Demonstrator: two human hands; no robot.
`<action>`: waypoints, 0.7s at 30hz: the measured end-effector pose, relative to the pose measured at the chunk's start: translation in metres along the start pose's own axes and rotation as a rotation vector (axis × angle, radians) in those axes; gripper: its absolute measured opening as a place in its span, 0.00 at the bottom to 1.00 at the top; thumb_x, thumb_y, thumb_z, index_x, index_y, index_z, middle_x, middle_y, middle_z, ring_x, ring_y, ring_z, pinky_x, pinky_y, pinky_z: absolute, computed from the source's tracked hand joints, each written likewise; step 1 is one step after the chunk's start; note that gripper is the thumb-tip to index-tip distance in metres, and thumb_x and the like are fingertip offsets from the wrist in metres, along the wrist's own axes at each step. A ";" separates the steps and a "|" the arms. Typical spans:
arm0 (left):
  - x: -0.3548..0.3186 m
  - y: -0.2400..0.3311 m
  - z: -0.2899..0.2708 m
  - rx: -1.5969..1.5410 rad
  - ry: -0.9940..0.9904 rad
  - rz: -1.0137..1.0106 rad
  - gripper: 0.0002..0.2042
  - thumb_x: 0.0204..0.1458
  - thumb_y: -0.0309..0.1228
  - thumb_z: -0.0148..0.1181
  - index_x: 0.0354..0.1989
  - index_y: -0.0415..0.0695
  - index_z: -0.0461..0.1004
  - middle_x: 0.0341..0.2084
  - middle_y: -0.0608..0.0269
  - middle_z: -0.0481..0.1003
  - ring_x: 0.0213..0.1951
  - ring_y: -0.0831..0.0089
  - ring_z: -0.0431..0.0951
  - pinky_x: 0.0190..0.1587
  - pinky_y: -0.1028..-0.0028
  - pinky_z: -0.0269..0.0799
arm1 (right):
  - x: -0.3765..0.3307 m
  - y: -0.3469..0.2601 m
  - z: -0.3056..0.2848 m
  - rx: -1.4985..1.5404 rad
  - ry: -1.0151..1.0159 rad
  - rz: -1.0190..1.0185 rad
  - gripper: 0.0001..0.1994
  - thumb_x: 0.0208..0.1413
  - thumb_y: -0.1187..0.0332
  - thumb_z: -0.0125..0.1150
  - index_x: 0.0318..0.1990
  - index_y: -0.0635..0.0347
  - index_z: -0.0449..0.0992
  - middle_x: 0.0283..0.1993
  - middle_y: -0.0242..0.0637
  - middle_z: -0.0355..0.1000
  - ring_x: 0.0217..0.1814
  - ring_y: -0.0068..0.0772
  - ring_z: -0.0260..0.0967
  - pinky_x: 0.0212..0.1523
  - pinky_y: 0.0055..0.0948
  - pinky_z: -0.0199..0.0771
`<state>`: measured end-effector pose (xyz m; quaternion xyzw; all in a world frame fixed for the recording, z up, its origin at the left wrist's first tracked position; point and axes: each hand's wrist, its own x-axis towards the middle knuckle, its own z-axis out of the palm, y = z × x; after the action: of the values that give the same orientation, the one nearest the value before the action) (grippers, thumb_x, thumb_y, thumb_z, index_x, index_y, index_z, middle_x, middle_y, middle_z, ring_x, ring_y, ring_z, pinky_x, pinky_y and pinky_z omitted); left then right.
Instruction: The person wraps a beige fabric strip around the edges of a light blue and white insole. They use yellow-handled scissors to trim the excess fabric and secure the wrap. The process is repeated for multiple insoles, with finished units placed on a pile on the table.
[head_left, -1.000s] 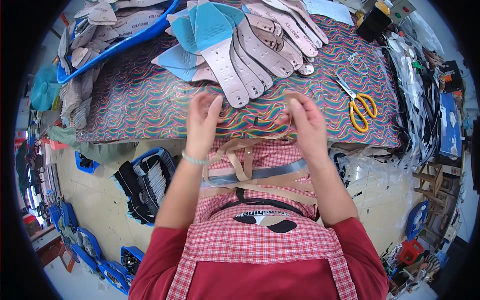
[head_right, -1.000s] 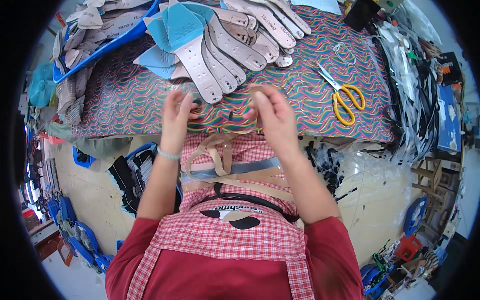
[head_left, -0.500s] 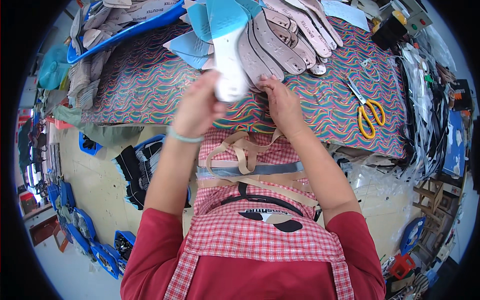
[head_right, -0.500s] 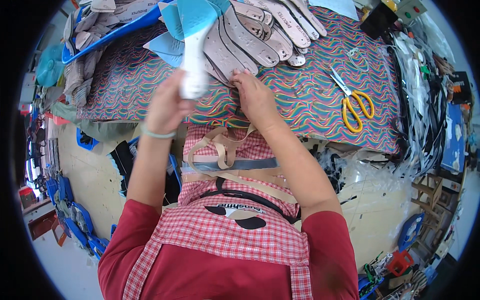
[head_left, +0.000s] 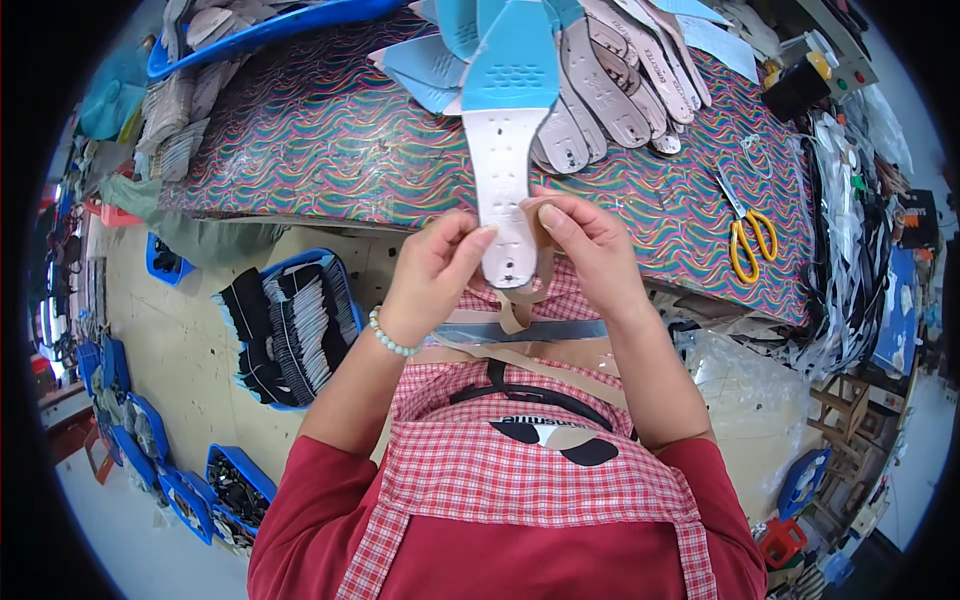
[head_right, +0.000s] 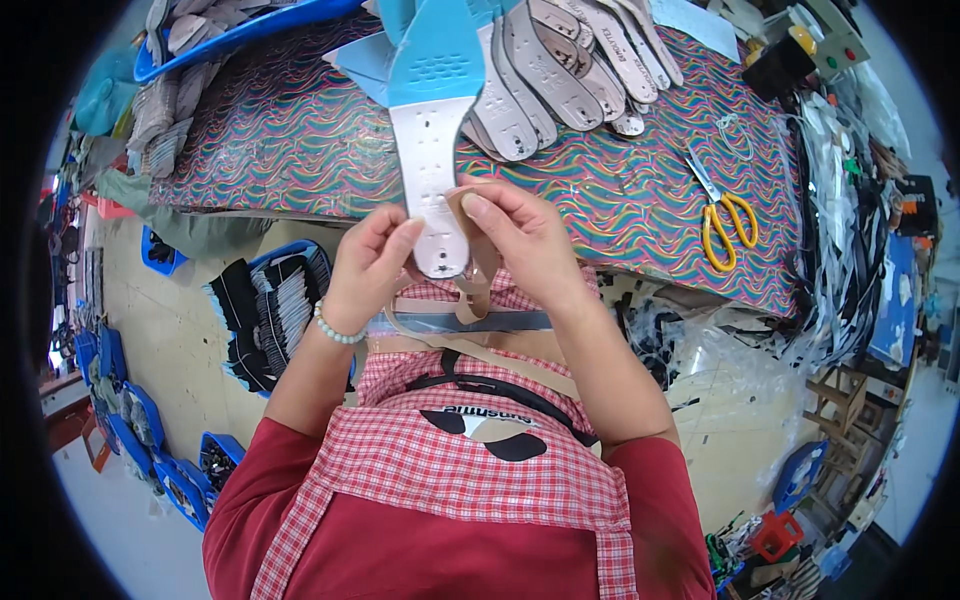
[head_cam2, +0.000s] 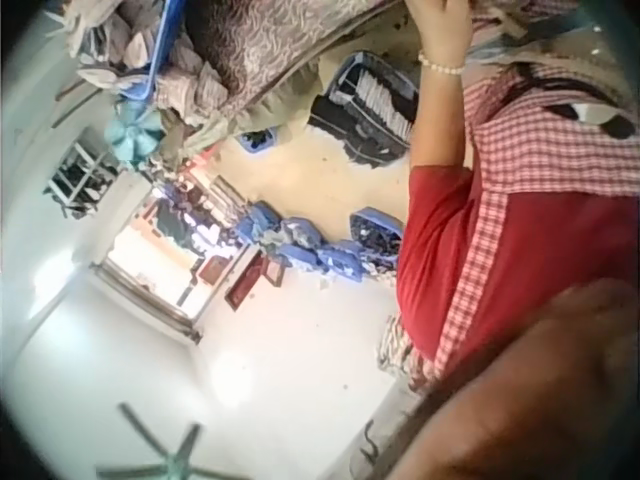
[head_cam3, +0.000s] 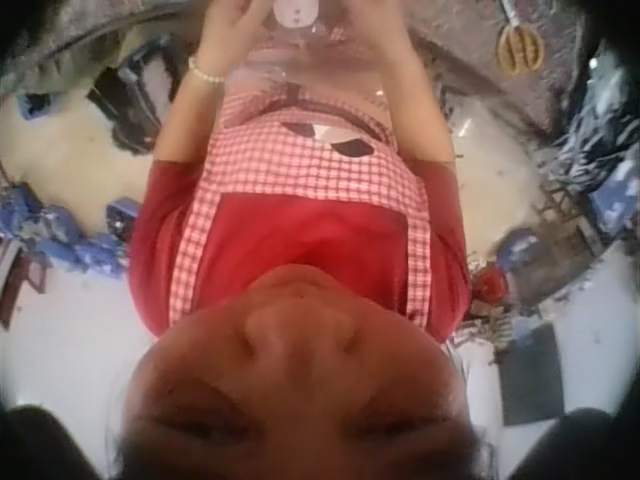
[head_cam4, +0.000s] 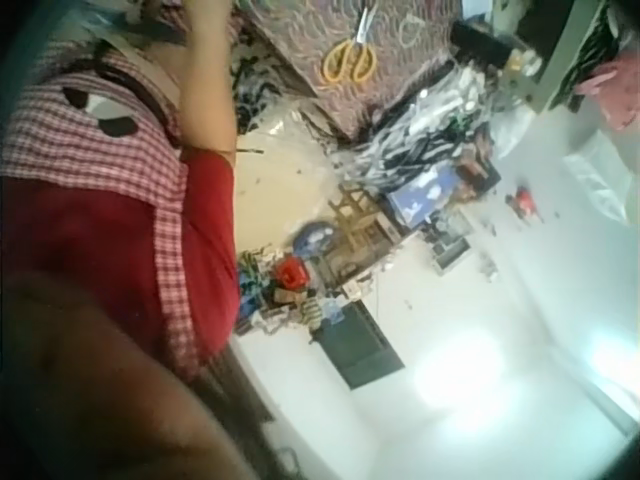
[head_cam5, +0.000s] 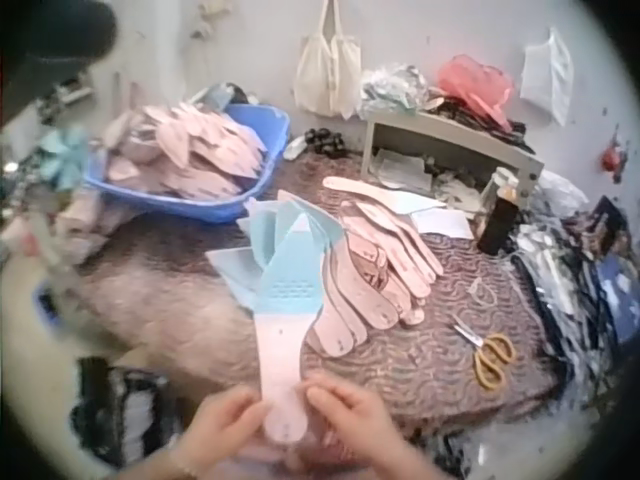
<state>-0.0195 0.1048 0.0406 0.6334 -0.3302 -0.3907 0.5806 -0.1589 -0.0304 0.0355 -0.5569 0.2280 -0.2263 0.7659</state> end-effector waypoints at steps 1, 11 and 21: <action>-0.001 -0.004 -0.003 -0.047 -0.056 -0.074 0.08 0.60 0.29 0.52 0.33 0.36 0.71 0.23 0.67 0.72 0.23 0.84 0.72 0.25 0.82 0.70 | -0.001 0.001 -0.001 -0.007 0.004 -0.002 0.11 0.61 0.69 0.55 0.45 0.65 0.77 0.52 0.39 0.71 0.53 0.23 0.66 0.53 0.24 0.66; 0.037 0.015 -0.020 -0.556 -0.087 -0.222 0.17 0.58 0.37 0.54 0.50 0.37 0.69 0.43 0.50 0.76 0.36 0.65 0.81 0.35 0.69 0.80 | -0.022 0.004 -0.004 -0.307 -0.060 -0.134 0.08 0.60 0.73 0.53 0.42 0.66 0.76 0.41 0.34 0.74 0.47 0.23 0.70 0.46 0.22 0.70; 0.011 0.034 0.020 -0.535 0.066 -0.191 0.12 0.55 0.28 0.58 0.46 0.38 0.72 0.38 0.63 0.77 0.36 0.77 0.77 0.39 0.75 0.74 | -0.007 -0.022 0.010 0.343 0.119 0.038 0.08 0.54 0.71 0.64 0.39 0.61 0.73 0.36 0.33 0.74 0.36 0.18 0.71 0.36 0.18 0.74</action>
<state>-0.0301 0.0817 0.0732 0.4982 -0.1352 -0.4961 0.6981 -0.1606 -0.0253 0.0601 -0.3995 0.2415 -0.2801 0.8388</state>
